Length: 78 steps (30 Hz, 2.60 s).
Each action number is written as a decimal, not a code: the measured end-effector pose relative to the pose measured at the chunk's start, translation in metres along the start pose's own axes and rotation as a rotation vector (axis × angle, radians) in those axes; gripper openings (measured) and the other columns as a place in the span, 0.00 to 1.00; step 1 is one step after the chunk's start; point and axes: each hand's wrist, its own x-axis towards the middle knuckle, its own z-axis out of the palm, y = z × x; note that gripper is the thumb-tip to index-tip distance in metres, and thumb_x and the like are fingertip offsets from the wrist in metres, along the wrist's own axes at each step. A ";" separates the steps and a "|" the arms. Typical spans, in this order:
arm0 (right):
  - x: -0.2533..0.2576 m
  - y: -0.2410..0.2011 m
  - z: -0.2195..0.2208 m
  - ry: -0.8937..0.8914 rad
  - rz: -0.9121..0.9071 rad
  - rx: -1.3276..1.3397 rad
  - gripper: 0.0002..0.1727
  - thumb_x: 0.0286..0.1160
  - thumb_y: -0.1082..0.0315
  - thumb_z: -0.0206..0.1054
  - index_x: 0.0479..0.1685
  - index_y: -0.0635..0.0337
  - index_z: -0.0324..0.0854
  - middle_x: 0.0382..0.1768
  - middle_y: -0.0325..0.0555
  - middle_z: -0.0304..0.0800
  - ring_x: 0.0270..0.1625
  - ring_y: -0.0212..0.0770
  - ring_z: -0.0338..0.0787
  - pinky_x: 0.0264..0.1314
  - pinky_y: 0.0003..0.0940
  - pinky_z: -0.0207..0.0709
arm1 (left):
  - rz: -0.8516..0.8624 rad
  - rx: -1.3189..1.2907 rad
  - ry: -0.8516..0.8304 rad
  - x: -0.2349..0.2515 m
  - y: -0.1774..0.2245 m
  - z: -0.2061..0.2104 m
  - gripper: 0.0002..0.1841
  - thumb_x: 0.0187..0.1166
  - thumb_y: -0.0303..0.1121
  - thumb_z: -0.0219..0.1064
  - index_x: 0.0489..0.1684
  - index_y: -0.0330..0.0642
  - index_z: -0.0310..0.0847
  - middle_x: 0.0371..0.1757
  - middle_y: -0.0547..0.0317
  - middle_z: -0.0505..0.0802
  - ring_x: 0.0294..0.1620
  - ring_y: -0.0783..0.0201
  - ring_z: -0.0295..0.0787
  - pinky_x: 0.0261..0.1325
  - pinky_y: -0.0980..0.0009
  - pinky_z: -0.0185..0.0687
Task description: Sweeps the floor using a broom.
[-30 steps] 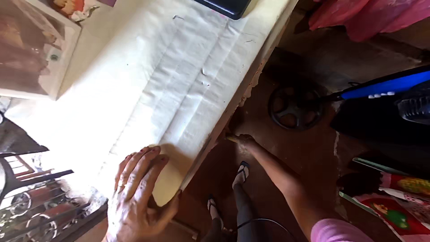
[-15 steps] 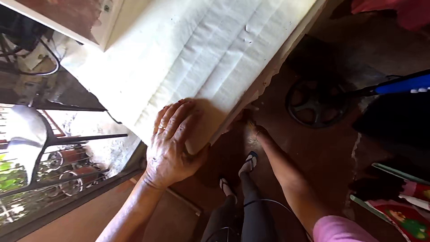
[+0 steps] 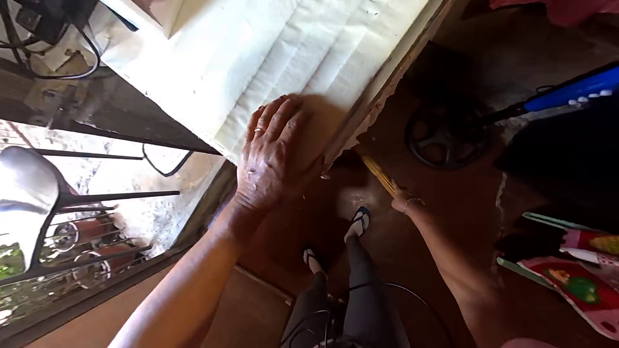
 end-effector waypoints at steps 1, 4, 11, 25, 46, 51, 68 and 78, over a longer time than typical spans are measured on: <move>-0.013 0.005 0.013 -0.005 0.064 0.072 0.54 0.74 0.75 0.66 0.98 0.55 0.32 0.80 0.69 0.72 0.80 0.65 0.76 0.80 0.60 0.69 | 0.004 0.009 0.005 0.000 -0.001 0.001 0.34 0.69 0.52 0.69 0.72 0.38 0.81 0.79 0.41 0.82 0.85 0.43 0.72 0.89 0.45 0.55; -0.041 0.016 0.071 -0.049 0.183 0.343 0.49 0.80 0.70 0.64 0.97 0.59 0.33 0.74 0.68 0.76 0.63 0.58 0.88 0.64 0.50 0.82 | 0.009 0.019 -0.005 0.001 -0.001 0.002 0.34 0.70 0.53 0.68 0.73 0.39 0.81 0.80 0.43 0.81 0.86 0.43 0.70 0.89 0.44 0.55; -0.103 -0.083 0.260 -0.325 0.098 0.847 0.33 0.81 0.70 0.63 0.84 0.68 0.55 0.41 0.52 0.77 0.32 0.39 0.76 0.36 0.36 0.75 | 0.032 -0.018 -0.017 0.005 -0.001 0.000 0.34 0.69 0.48 0.71 0.74 0.39 0.79 0.81 0.43 0.81 0.86 0.44 0.69 0.88 0.44 0.54; -0.193 -0.167 0.250 -0.536 -0.178 0.912 0.38 0.81 0.72 0.62 0.91 0.51 0.52 0.35 0.45 0.73 0.21 0.33 0.71 0.23 0.29 0.70 | -0.012 -0.001 -0.114 0.013 0.002 -0.004 0.36 0.71 0.50 0.67 0.80 0.43 0.75 0.85 0.49 0.77 0.90 0.49 0.63 0.90 0.45 0.49; -0.126 -0.115 0.197 -0.426 -0.165 0.903 0.39 0.82 0.72 0.61 0.94 0.49 0.51 0.37 0.44 0.74 0.24 0.33 0.69 0.26 0.29 0.68 | 0.044 -0.028 -0.070 0.011 -0.003 -0.002 0.35 0.69 0.49 0.70 0.77 0.39 0.77 0.83 0.45 0.78 0.88 0.44 0.66 0.88 0.42 0.52; -0.203 0.064 0.157 -0.168 -0.012 0.811 0.46 0.74 0.81 0.63 0.95 0.45 0.50 0.46 0.57 0.82 0.27 0.40 0.76 0.31 0.37 0.75 | 0.090 -0.069 -0.029 0.009 -0.006 0.002 0.35 0.70 0.49 0.71 0.75 0.36 0.77 0.81 0.39 0.79 0.87 0.37 0.67 0.87 0.36 0.52; -0.027 0.102 0.050 -0.035 0.206 1.281 0.20 0.81 0.74 0.60 0.71 0.60 0.67 0.30 0.40 0.69 0.23 0.32 0.67 0.25 0.28 0.65 | 0.047 -0.025 0.001 0.004 -0.005 0.004 0.38 0.71 0.56 0.63 0.70 0.29 0.79 0.79 0.34 0.80 0.84 0.34 0.69 0.84 0.38 0.59; -0.074 0.110 -0.036 -0.121 -0.031 1.146 0.35 0.80 0.77 0.60 0.88 0.51 0.56 0.32 0.43 0.74 0.18 0.30 0.68 0.19 0.25 0.65 | 0.028 -0.062 0.038 0.003 -0.009 0.008 0.39 0.71 0.58 0.63 0.68 0.29 0.80 0.75 0.31 0.83 0.81 0.32 0.73 0.82 0.37 0.60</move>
